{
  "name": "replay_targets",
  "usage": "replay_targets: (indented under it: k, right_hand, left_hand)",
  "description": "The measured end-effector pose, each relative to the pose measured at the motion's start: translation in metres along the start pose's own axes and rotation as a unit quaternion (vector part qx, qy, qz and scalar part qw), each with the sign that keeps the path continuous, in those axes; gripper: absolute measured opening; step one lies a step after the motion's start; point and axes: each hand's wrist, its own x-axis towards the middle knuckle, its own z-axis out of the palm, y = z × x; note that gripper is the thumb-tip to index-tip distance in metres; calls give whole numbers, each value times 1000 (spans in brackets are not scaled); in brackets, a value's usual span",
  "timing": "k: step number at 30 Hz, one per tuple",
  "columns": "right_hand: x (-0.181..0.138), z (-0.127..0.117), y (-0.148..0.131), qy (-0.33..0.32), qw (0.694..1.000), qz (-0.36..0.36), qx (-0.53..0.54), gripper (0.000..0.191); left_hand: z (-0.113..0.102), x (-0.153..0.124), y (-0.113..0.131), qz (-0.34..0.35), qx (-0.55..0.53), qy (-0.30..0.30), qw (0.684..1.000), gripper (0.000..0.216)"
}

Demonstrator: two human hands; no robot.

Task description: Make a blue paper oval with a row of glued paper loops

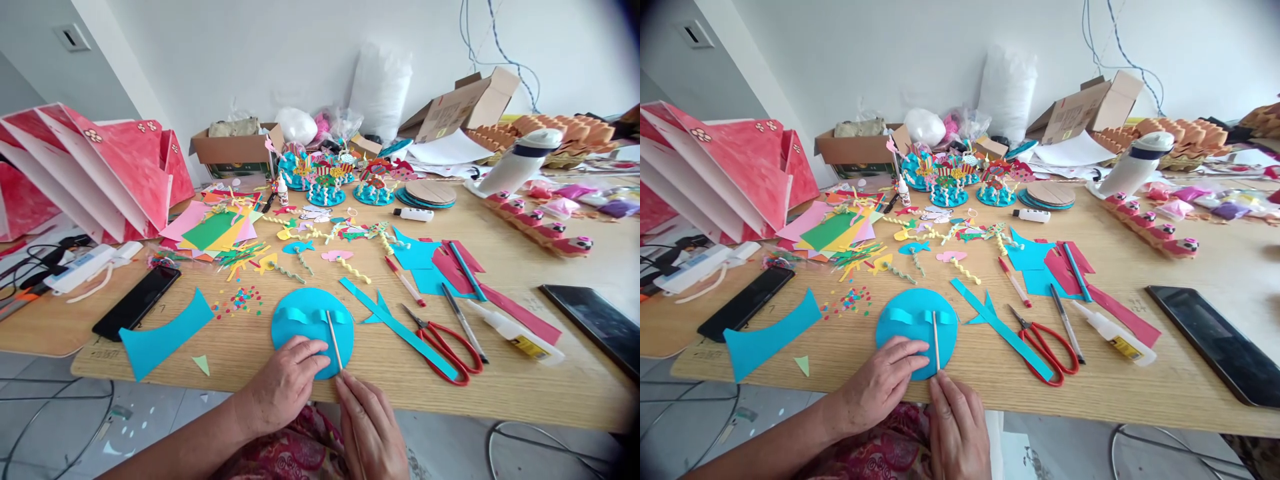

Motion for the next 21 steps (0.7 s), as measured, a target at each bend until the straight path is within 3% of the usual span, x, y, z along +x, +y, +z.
replay_targets:
  k: [7, 16, 21]
  right_hand:
    - [6, -1, -4, 18, 1000, 2, -8, 46]
    - [9, 2, -6, 29, 999, 4, -14, 34]
    - [4, 0, -10, 46, 998, 41, -15, 34]
  left_hand:
    - [0, 1, 0, 2, 7, -6, 1000, 34]
    - [0, 0, 0, 6, 7, 1, 1000, 33]
    - [0, -1, 1, 0, 9, 3, 1000, 33]
